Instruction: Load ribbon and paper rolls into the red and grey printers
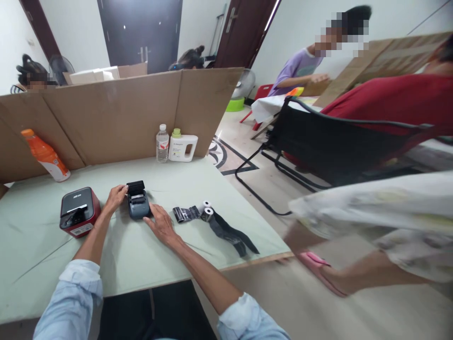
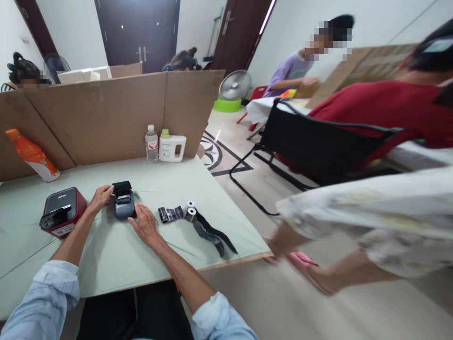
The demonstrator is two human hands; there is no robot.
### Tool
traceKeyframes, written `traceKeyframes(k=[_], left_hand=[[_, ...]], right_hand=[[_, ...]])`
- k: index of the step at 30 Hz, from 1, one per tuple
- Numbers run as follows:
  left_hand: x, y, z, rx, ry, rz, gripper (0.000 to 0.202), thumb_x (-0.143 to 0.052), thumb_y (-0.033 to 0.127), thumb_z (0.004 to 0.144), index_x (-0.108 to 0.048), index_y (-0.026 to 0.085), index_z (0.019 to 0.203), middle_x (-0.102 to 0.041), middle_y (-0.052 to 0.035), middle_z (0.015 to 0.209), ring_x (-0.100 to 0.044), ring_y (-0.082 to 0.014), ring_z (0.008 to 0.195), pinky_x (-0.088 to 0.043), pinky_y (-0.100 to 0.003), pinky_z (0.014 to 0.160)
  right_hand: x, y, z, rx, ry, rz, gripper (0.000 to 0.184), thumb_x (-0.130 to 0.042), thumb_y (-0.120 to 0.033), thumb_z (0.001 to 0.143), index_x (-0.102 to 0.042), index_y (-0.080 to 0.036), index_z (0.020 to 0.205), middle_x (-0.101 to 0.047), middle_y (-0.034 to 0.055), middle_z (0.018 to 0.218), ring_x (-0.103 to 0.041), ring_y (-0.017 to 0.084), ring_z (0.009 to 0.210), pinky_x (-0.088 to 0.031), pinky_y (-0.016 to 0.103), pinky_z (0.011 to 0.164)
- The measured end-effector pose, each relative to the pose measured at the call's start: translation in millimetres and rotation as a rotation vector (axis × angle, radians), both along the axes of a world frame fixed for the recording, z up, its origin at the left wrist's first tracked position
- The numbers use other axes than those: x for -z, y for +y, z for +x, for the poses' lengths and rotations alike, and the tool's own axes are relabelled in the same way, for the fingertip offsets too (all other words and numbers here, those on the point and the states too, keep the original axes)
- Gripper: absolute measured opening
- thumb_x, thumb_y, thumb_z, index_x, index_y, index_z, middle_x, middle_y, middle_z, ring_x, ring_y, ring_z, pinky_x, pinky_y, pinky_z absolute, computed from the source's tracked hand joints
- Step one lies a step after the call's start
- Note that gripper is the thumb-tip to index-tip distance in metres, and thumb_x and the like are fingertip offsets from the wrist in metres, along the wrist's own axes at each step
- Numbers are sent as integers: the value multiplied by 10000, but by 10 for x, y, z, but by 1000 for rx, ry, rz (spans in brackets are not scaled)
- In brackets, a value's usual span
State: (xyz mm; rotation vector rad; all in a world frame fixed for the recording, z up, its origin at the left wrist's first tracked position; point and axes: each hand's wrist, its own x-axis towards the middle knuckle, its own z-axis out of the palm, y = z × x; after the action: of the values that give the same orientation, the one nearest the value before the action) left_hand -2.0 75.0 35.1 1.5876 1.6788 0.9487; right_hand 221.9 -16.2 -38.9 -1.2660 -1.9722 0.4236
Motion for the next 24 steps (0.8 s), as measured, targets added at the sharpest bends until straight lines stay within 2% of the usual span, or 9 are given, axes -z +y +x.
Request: traceKeyframes(k=[2, 4, 7, 9, 11, 14, 17, 21, 24], left_hand=[[10, 47, 18, -24, 17, 10, 444, -566, 540, 908, -735, 130, 896, -744, -101, 829, -684, -214, 724, -511, -282, 618], [30, 38, 20, -19, 36, 36, 408, -597, 530, 886, -728, 146, 840, -733, -84, 801, -685, -221, 752, -534, -302, 673], [73, -65, -5, 70, 64, 83, 345, -730, 481, 774, -784, 177, 927, -752, -69, 969, -700, -242, 946, -562, -342, 863], [102, -143, -33, 168, 117, 119, 432, -808, 469, 693, -808, 200, 1030, -731, -81, 1143, -685, -269, 1092, -539, -383, 996], [121, -187, -56, 246, 193, 147, 495, -842, 476, 662, -814, 214, 1082, -699, -93, 1239, -663, -294, 1172, -513, -418, 1065], [124, -168, -56, 269, 281, 161, 421, -809, 445, 723, -824, 225, 1082, -716, -84, 1190, -675, -291, 1134, -524, -419, 1043], [125, -98, -15, 209, 336, 180, 315, -741, 353, 780, -835, 237, 1057, -745, -72, 1106, -687, -272, 1078, -538, -393, 1003], [172, -34, 38, 140, 364, 192, 225, -711, 259, 750, -846, 244, 930, -755, -53, 1021, -693, -252, 1018, -550, -372, 973], [214, -37, 46, 115, 357, 212, 191, -702, 239, 742, -836, 238, 878, -748, -56, 1042, -692, -252, 1030, -551, -381, 991]], right_hand=[[0, -1, 0, -5, 7, -1, 588, -678, -291, 965, -520, -158, 1516, -679, 161, 1328, -628, 296, 1201, -535, 435, 1051], [9, 0, -5, -8, 19, -5, 586, -670, -298, 972, -515, -156, 1518, -679, 162, 1323, -625, 297, 1204, -532, 444, 1055], [32, 5, -15, -9, 27, -8, 584, -662, -311, 977, -514, -156, 1520, -677, 167, 1322, -625, 305, 1203, -530, 457, 1055], [43, 9, -21, -7, 22, -5, 583, -662, -319, 976, -520, -152, 1517, -675, 172, 1321, -627, 312, 1200, -528, 463, 1061], [49, 12, -24, -4, 13, -1, 585, -657, -326, 977, -522, -143, 1516, -673, 179, 1324, -626, 319, 1206, -524, 472, 1070], [48, 16, -25, 1, 0, -5, 588, -648, -336, 981, -518, -148, 1522, -664, 183, 1345, -619, 325, 1228, -517, 480, 1083], [44, 20, -24, 1, -5, -16, 590, -647, -338, 981, -518, -137, 1520, -659, 188, 1354, -617, 326, 1238, -516, 475, 1085], [54, 28, -23, -7, 2, -13, 590, -643, -334, 981, -510, -133, 1520, -657, 186, 1353, -617, 318, 1231, -518, 470, 1082], [73, 37, -26, -5, 17, -6, 583, -636, -339, 985, -506, -158, 1524, -661, 174, 1345, -617, 315, 1222, -516, 475, 1080]])
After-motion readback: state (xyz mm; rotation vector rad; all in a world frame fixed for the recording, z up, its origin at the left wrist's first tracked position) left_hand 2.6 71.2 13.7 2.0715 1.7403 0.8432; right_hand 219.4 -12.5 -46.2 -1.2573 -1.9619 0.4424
